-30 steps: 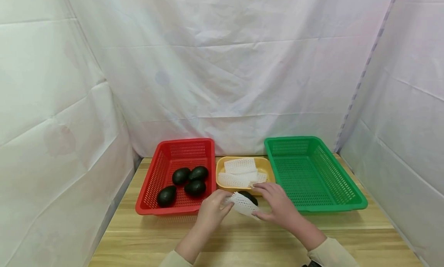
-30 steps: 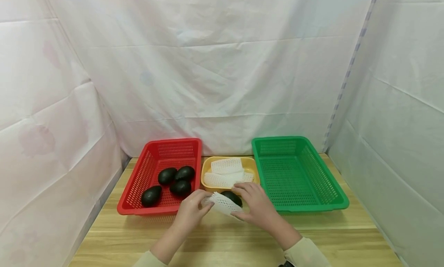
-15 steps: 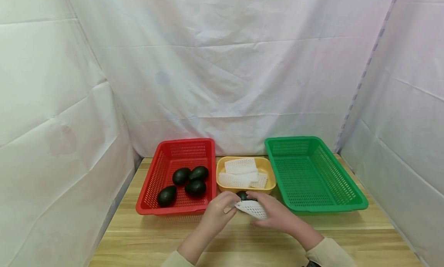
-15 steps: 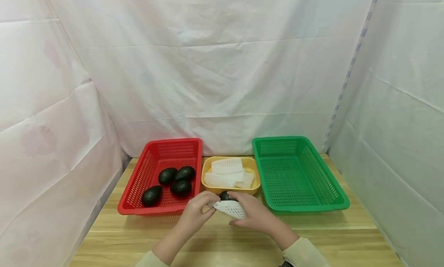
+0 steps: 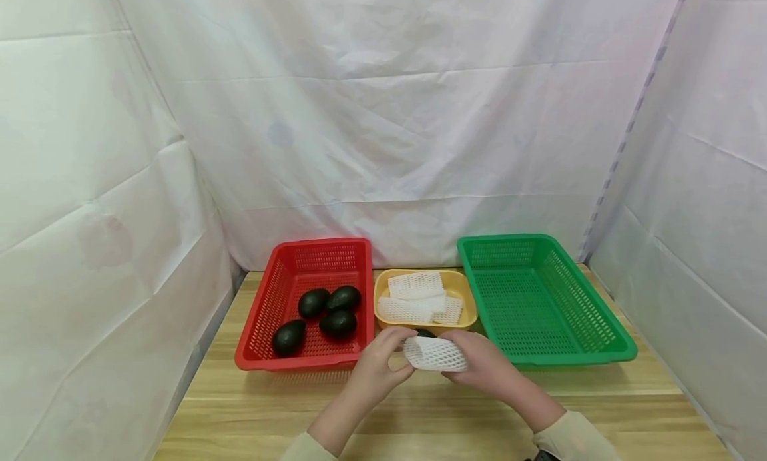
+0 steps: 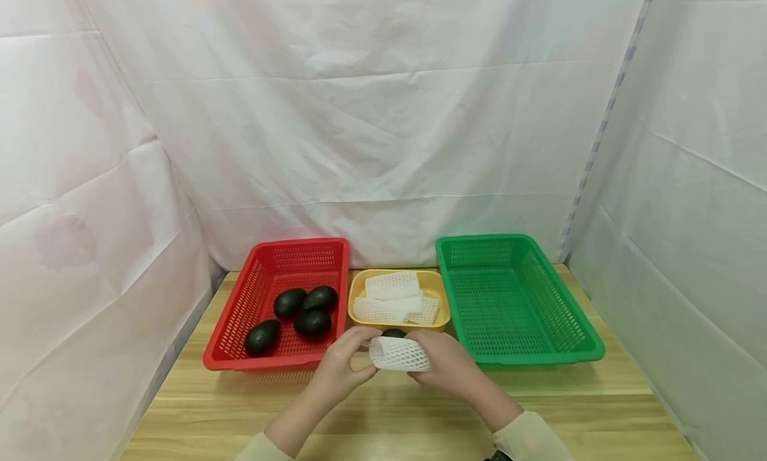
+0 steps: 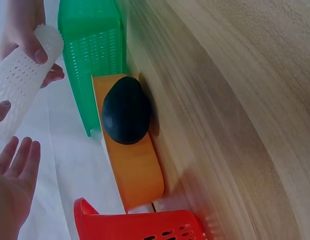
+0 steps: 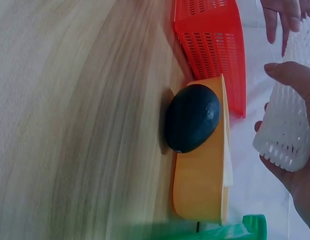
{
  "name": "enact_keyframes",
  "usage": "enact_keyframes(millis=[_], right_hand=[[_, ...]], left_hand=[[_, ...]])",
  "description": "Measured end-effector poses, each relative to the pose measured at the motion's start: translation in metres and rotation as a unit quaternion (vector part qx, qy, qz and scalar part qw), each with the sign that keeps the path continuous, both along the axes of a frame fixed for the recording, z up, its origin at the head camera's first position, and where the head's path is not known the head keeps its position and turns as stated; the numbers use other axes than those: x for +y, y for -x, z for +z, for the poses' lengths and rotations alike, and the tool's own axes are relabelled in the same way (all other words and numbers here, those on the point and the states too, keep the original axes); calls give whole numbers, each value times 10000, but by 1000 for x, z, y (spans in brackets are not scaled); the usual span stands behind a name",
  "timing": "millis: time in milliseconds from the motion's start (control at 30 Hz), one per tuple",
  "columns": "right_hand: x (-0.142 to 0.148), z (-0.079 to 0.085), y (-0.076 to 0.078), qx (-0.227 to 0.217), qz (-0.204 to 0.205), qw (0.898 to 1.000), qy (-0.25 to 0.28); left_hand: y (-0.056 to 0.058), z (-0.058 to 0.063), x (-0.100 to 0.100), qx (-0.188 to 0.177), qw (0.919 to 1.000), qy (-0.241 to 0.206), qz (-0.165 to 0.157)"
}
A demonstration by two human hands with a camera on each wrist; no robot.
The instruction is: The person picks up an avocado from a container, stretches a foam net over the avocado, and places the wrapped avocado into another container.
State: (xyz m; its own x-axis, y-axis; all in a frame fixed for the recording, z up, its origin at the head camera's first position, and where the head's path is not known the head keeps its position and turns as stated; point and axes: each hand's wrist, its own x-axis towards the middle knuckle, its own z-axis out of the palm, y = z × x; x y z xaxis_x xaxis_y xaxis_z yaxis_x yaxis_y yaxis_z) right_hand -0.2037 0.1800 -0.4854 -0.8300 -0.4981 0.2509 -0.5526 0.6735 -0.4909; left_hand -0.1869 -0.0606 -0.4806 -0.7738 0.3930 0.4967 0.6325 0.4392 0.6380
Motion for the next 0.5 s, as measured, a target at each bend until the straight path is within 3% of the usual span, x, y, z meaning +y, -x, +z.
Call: enact_keyframes(millis=[233,500], right_hand=[[6,0,3,872,-255,9954,-301],[16,-2,5,1645,-388,9850,-338]], left_hand=[[5,-11,6,-511,9984,63,230],[9,-28,21,-1108,9864,337,1163]])
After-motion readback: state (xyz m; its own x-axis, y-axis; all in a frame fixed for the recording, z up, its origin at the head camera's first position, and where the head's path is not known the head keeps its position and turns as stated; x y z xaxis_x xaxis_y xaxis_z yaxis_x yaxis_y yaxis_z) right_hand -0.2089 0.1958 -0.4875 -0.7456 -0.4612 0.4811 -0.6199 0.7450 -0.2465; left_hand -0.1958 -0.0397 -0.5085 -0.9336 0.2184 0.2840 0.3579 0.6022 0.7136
